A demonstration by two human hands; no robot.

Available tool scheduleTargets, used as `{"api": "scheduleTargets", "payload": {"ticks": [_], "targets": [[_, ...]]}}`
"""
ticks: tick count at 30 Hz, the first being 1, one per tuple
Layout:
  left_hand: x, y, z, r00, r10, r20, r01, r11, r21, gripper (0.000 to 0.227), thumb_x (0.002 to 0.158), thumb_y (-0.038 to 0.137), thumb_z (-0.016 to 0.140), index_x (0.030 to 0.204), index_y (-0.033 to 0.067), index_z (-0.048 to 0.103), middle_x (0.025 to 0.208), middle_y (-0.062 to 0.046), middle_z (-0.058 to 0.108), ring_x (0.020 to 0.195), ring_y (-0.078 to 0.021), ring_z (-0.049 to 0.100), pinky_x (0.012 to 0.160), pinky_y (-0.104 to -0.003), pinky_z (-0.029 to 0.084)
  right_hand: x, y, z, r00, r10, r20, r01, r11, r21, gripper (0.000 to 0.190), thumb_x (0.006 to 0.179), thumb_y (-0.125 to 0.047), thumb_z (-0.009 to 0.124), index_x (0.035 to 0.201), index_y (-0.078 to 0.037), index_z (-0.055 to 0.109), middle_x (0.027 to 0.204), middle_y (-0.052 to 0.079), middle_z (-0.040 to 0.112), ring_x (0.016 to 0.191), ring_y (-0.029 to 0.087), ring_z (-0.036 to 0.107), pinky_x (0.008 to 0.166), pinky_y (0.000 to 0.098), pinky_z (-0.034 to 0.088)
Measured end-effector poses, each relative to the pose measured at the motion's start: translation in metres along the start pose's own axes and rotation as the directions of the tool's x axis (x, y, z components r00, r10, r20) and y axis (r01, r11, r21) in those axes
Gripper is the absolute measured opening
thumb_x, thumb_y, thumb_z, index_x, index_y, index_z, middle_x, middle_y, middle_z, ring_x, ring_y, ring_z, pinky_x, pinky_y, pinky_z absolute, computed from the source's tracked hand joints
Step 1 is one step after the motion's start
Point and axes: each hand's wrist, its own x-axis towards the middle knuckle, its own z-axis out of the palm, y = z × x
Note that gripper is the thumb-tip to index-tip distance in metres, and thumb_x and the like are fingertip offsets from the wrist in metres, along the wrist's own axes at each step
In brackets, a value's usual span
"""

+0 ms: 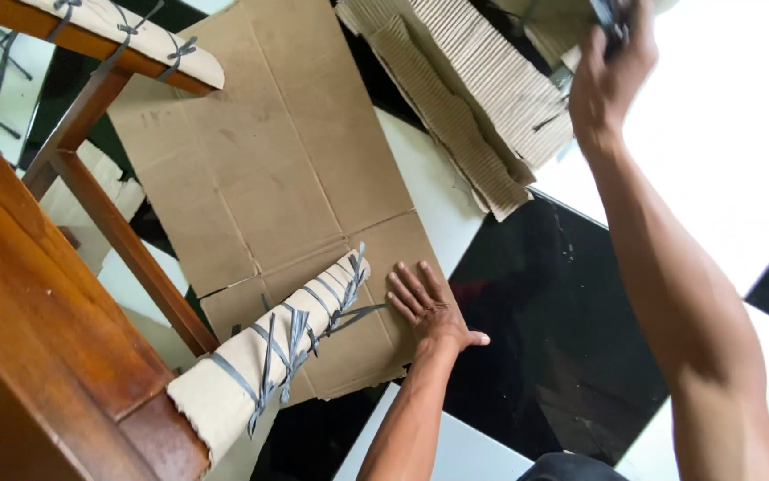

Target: Wrapping furniture legs with cardboard and securing them with elastic ties

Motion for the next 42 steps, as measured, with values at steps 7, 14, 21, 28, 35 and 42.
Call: {"api": "scheduleTargets", "payload": {"ticks": [7,14,21,28,35,42], "targets": [[0.012,-0.005,0.018,0.986,0.06,-0.156,-0.073,0.994,-0.076,0.167,0.057,0.063,0.093,0.157,-0.0096,-0.02,0.155,-0.049,-0.029,0.145,-0.0601,-0.029,0.116,-0.068,-0.015,-0.069,-0.083,-0.144,0.997,-0.061,-0.04,0.059,0.998,-0.034,0.016,0.113,0.009,0.043,0.128,0.004,0.041,0.106,0.019,0.043,0.085,0.028,0.041,0.081,0.0426,0.043],[-0.009,-0.032,0.021,0.94,0.228,-0.253,-0.299,0.908,-0.294,0.158,0.06,0.052,0.092,0.16,-0.0027,-0.018,0.158,-0.039,-0.033,0.145,-0.0601,-0.032,0.118,-0.068,-0.015,-0.23,0.047,-0.325,0.924,0.284,0.257,0.338,-0.289,-0.895,0.019,0.112,-0.02,0.055,0.13,-0.028,0.053,0.107,-0.017,0.057,0.08,-0.004,0.053,0.069,0.0124,0.043],[-0.08,-0.174,0.041,0.557,0.512,-0.654,-0.811,0.503,-0.298,0.073,0.071,0.061,0.081,0.12,0.0122,0.057,0.114,-0.011,0.067,0.108,-0.0309,0.072,0.089,-0.046,0.059,-0.083,-0.281,-0.238,0.679,0.533,0.505,0.311,0.415,-0.855,0.021,0.087,-0.008,0.06,0.103,-0.022,0.066,0.072,-0.005,0.071,0.048,0.011,0.062,0.045,0.0246,0.05],[-0.229,-0.354,0.057,0.702,0.304,-0.644,-0.614,0.716,-0.332,0.037,0.083,0.044,0.077,0.095,0.0173,0.054,0.086,-0.001,0.054,0.074,-0.0255,0.073,0.064,-0.046,0.059,-0.066,-0.602,-0.073,0.235,0.441,0.866,0.239,0.837,-0.491,0.017,0.079,-0.014,0.065,0.093,-0.022,0.072,0.059,-0.001,0.081,0.035,0.018,0.068,0.036,0.0307,0.057],[-0.283,-0.439,0.105,0.574,-0.027,-0.819,-0.712,0.478,-0.514,0.043,0.089,0.042,0.08,0.075,0.0118,0.053,0.056,-0.004,0.058,0.056,-0.0242,0.071,0.053,-0.033,0.055,-0.122,-0.689,0.028,0.068,0.057,0.996,-0.087,0.995,-0.051,0.014,0.083,-0.021,0.068,0.08,-0.007,0.07,0.064,0.019,0.071,0.055,0.039,0.063,0.06,0.0446,0.054],[-0.279,-0.468,0.088,0.57,-0.07,-0.819,-0.746,0.372,-0.552,0.035,0.097,0.036,0.065,0.067,0.0172,0.061,0.051,0.002,0.067,0.05,-0.0127,0.069,0.047,-0.026,0.05,-0.172,-0.681,0.042,0.216,-0.04,0.976,-0.431,0.893,0.132,0.015,0.086,-0.002,0.057,0.088,-0.002,0.072,0.062,0.013,0.073,0.048,0.022,0.059,0.046,0.0325,0.051]]}}
